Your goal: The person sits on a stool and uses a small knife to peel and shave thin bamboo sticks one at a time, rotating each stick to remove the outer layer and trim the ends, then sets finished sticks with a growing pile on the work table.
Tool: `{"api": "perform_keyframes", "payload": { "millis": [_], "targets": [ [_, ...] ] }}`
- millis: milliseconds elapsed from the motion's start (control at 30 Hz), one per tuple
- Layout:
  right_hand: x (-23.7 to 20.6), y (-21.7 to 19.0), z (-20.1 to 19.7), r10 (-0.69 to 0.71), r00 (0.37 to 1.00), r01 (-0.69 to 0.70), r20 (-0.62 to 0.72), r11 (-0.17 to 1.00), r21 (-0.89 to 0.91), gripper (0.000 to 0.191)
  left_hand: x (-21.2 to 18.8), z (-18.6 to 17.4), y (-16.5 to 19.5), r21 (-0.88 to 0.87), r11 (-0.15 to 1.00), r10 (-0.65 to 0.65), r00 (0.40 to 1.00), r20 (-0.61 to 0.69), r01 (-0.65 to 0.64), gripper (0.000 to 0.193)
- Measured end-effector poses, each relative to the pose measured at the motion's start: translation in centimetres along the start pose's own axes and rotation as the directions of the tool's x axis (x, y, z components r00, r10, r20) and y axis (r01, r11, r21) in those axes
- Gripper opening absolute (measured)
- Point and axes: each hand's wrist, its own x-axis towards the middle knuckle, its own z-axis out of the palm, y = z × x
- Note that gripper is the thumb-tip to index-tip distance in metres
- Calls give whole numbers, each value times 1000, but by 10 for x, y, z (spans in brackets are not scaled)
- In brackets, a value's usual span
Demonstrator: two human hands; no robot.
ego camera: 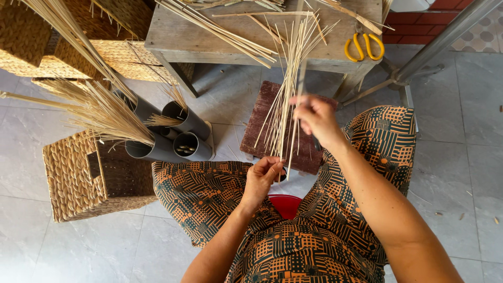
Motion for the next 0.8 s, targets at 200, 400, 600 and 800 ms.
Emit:
{"api": "perform_keyframes", "payload": {
  "millis": [200,400,600,800],
  "targets": [
    [-4,-15,-43,-84,910,223,-406,925,309,21,30,19,17,323,945,50,999,-3,-46,17],
    [-17,-16,-61,-68,876,262,-477,897,355,25,76,57,25,556,822,144,990,5,-122,21],
    [-18,-11,-64,-57,905,198,-422,933,300,27,104,84,15,660,739,197,980,-21,-134,22],
    [-21,-6,-66,6,926,131,-379,933,336,30,95,77,14,641,738,289,957,-23,-208,35]
  ]
}}
